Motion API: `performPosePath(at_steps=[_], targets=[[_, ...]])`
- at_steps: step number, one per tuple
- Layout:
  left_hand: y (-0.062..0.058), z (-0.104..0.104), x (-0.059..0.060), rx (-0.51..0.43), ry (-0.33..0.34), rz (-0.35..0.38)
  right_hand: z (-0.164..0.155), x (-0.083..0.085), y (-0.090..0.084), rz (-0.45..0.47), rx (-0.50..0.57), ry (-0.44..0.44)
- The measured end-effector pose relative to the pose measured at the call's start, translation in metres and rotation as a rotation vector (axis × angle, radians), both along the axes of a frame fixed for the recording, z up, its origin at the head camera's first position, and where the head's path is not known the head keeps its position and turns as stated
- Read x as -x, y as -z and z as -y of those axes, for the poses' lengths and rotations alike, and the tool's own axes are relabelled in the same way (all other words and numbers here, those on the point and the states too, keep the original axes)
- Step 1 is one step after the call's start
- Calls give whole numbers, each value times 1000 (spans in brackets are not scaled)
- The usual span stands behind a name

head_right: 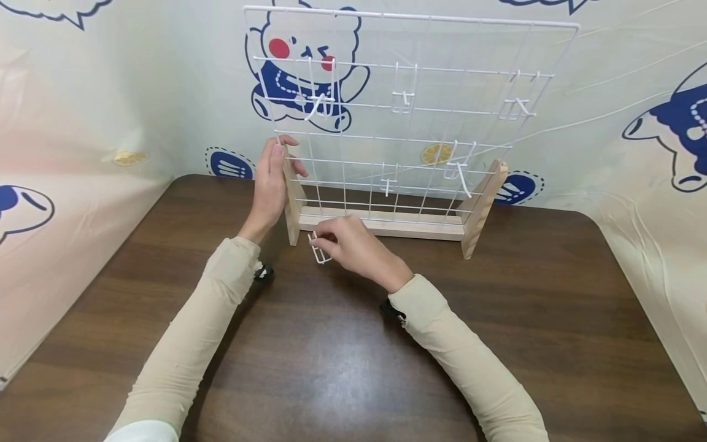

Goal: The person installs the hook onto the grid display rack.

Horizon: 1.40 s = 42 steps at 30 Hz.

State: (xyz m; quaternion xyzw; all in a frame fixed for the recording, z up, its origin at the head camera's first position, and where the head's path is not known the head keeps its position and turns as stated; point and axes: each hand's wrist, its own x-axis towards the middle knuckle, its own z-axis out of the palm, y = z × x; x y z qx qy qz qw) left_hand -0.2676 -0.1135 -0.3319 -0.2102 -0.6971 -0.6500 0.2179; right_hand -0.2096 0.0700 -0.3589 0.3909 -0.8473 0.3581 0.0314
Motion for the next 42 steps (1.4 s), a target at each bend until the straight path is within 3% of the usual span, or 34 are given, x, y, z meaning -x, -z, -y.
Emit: performPosePath(at_steps=[4,10,14,20,30,37,42], targets=[[0,0,0,4,0,2,1,0,-1,2,69,-3],[0,-1,0,4,-12,-8,2,-3,-2,133,200,1],[-1,-2,0,-3,-8,-11,2,-4,-3,155,268,11],[-2,-2,0,-15,0,-16,2,-5,-6,163,307,32],[-8,3,-3,24,36,26,3,-7,-8,287,314,14],[12,12,21,84,15,25,2,-3,-5,187,275,9],[6,14,20,79,22,12,1,-1,-5,56,239,14]])
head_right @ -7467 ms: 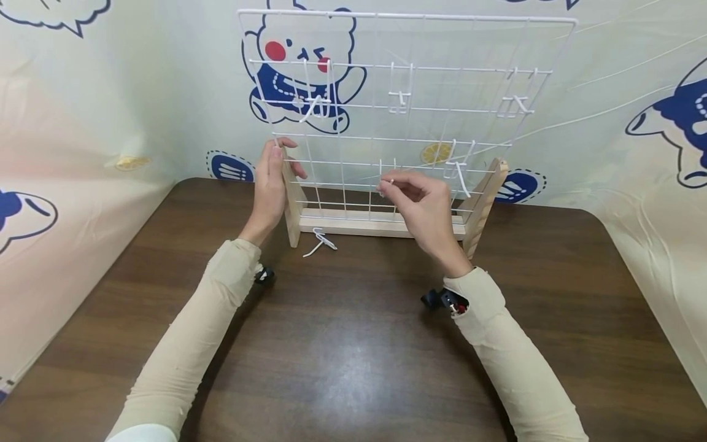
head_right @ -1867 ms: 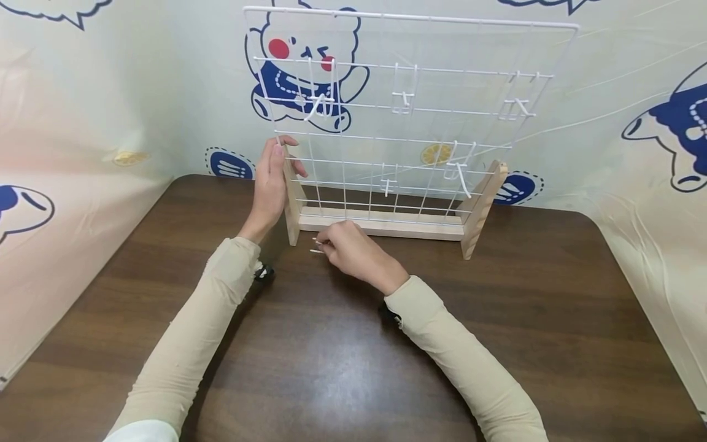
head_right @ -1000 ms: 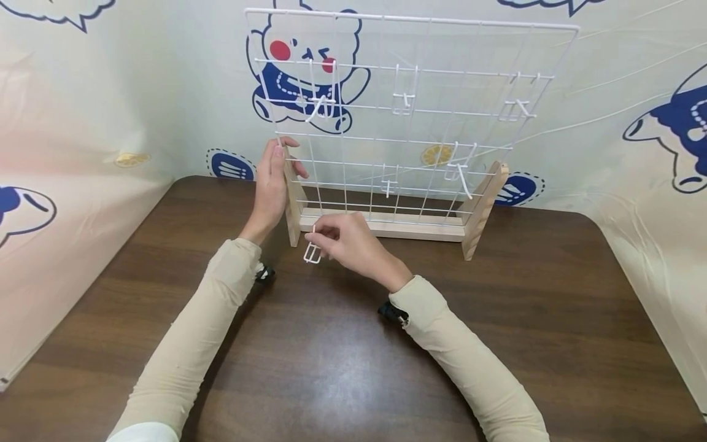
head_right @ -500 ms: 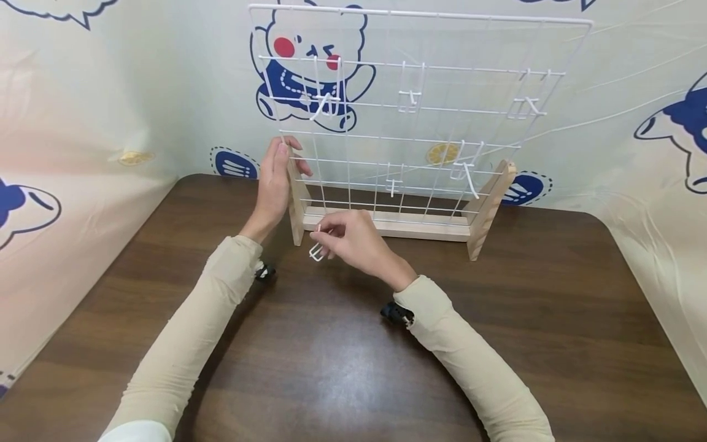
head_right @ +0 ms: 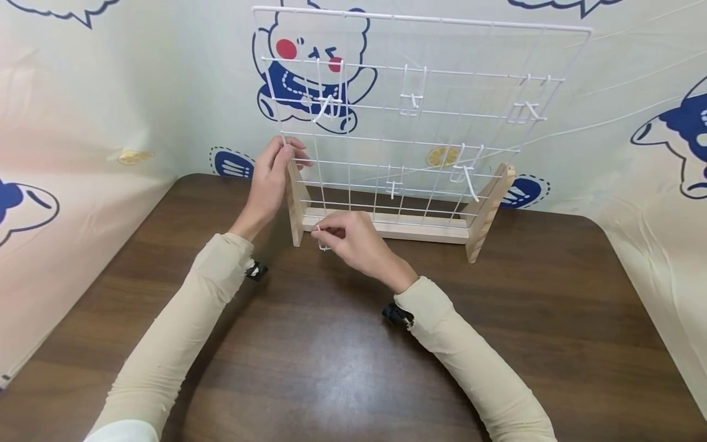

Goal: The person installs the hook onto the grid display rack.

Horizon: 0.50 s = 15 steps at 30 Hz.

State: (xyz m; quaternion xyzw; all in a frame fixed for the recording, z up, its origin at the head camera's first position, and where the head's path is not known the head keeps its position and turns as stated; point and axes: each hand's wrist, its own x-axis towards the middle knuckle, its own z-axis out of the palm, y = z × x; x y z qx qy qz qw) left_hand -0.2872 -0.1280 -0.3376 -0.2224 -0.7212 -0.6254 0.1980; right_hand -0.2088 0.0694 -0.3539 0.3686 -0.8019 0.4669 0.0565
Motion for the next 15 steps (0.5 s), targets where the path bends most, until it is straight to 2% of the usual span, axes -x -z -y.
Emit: performPosePath(at_steps=[3,7,13,15], targets=[[-2,3,-1,-8,13,6,1,2,2,-65,-2,13],[-8,6,-3,-16,34,21,2,3,4,-104,40,28],[-29,7,-20,-7,79,63,3,7,5,-194,103,87],[-32,7,-22,-9,102,78,3,9,6,-219,117,110]])
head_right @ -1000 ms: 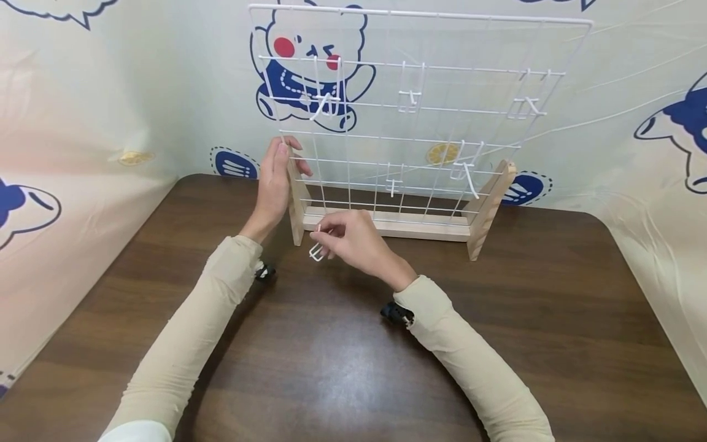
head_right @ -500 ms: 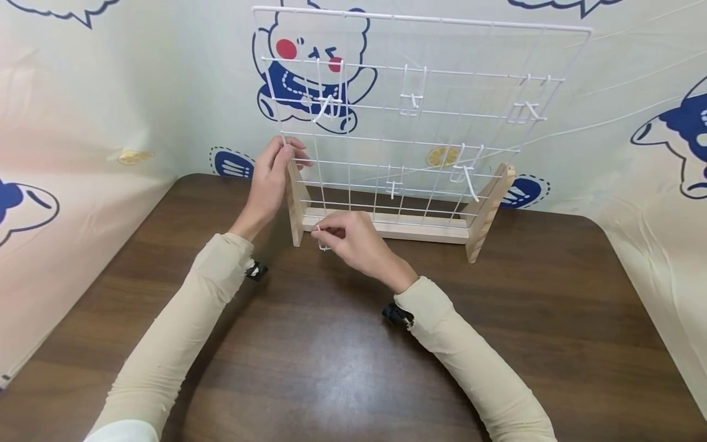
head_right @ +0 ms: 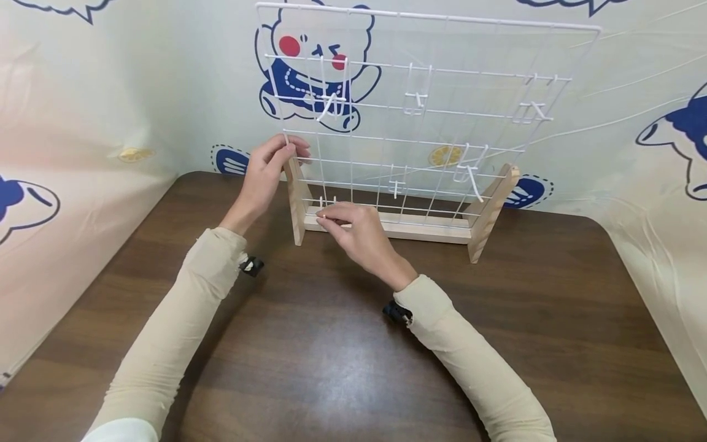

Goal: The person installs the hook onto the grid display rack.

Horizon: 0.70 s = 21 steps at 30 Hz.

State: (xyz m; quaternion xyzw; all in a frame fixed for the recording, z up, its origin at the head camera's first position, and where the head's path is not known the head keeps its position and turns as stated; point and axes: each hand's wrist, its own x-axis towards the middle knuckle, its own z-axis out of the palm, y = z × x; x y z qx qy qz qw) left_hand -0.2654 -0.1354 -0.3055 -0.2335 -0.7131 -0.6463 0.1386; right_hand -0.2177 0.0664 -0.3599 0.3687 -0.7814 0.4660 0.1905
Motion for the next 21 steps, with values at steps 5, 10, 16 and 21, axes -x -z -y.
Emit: performPosePath(at_steps=[5,10,16,21], targets=[[-1,1,1,-10,38,44,-1,5,2,-29,30,54],[11,4,15,-39,58,39,-2,9,3,-63,49,80],[23,6,25,-71,68,68,0,12,1,-103,64,86],[24,6,25,-82,83,92,2,17,1,-117,67,102]])
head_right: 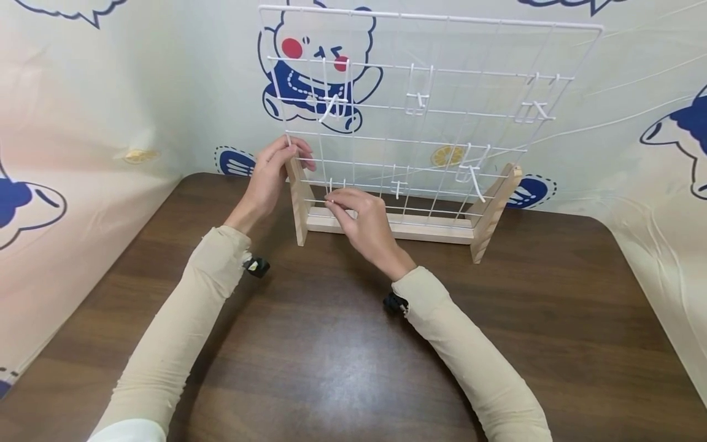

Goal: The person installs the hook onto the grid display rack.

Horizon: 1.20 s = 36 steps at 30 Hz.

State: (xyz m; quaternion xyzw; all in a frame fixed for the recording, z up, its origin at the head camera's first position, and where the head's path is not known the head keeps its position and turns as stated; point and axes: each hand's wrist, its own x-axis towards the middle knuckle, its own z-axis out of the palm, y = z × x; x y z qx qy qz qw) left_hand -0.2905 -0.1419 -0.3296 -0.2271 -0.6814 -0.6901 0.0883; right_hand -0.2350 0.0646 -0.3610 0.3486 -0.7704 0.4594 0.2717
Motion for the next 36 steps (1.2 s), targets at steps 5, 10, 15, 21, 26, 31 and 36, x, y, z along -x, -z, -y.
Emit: performPosePath(at_steps=[5,10,15,21,26,31,36], targets=[[1,-1,1,-4,-4,-3,1,7,1,-3,-14,27],[3,-2,0,-8,-8,-9,2,10,6,11,-20,37],[6,-2,1,-6,-9,-13,1,11,10,19,-33,59],[8,-1,2,-4,-13,-13,0,12,11,40,-35,49],[6,-3,2,-18,-9,-28,0,12,13,85,-91,38],[6,-4,3,-20,-3,-58,3,9,17,95,-133,57],[6,-4,1,-20,-5,-59,4,3,21,119,-132,43]])
